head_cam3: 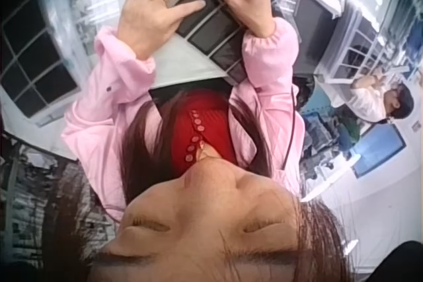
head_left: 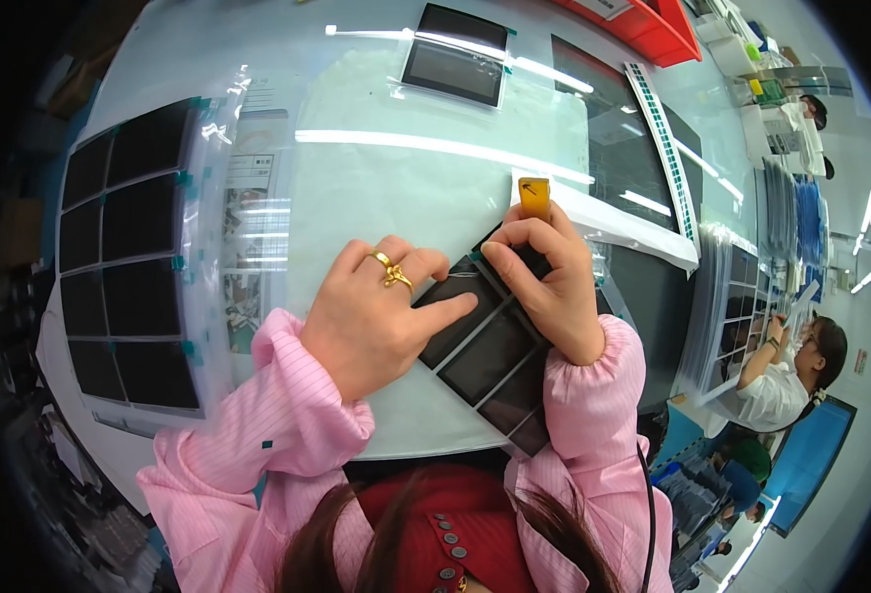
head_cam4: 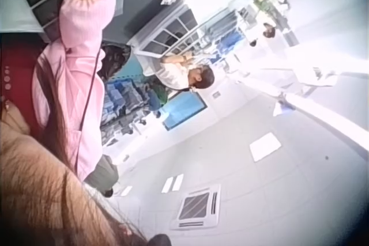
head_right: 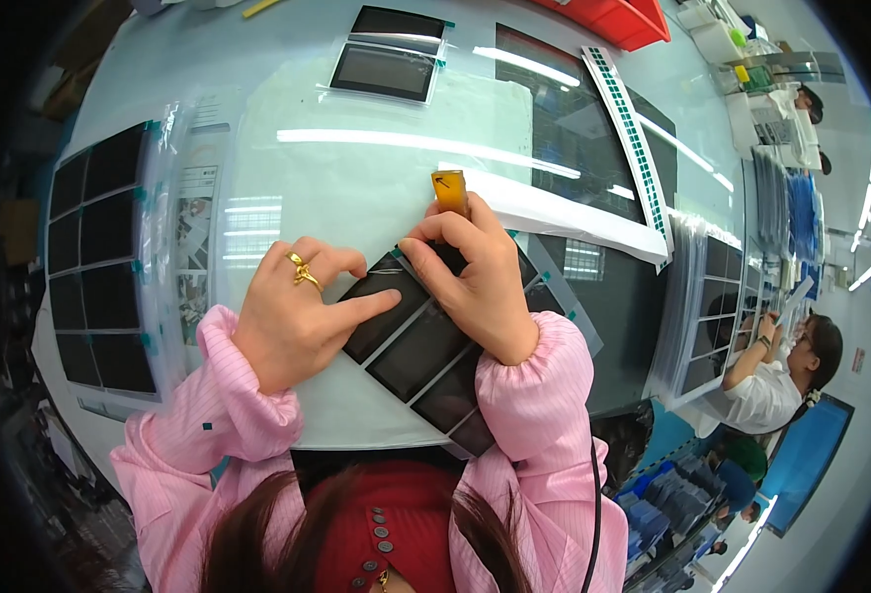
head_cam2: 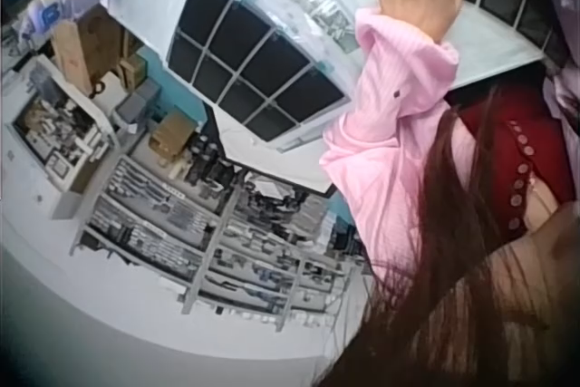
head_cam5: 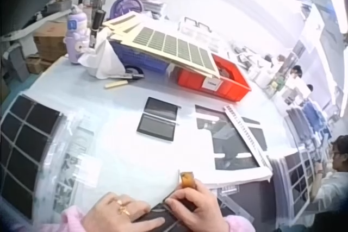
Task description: Applying adhesive strips and cleaning small solar cell panels on a factory workbench.
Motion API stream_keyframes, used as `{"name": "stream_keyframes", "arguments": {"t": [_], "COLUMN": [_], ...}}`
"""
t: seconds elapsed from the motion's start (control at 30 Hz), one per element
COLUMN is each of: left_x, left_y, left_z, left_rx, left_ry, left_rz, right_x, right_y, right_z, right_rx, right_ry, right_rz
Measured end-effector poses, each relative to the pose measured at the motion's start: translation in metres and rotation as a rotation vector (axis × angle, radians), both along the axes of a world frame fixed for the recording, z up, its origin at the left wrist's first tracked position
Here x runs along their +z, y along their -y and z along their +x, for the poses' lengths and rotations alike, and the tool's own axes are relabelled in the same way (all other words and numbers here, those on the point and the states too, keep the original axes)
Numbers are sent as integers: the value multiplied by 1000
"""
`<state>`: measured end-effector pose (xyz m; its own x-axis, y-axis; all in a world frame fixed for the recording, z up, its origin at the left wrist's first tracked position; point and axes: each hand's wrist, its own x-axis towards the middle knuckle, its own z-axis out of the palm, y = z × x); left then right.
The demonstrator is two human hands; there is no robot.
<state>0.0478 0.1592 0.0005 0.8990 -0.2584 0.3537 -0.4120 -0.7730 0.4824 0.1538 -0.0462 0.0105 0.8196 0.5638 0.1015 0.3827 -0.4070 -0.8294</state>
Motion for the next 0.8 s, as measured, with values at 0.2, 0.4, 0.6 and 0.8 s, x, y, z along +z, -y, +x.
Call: {"name": "stream_keyframes", "arguments": {"t": [0.2,0.4,0.6,0.8], "left_x": [2,4,5,4], "left_y": [6,3,4,3], "left_z": [1,-2,-1,-1], "left_rx": [173,40,95,121], "left_ry": [-90,-118,-202,-204], "left_rz": [58,96,203,210], "right_x": [-1,-1,0,0], "right_y": [1,0,-2,-2], "right_z": [-1,-2,-7,-15], "right_rx": [-15,-12,-42,-27], "right_ry": [16,31,84,212], "right_rz": [11,31,69,69]}}
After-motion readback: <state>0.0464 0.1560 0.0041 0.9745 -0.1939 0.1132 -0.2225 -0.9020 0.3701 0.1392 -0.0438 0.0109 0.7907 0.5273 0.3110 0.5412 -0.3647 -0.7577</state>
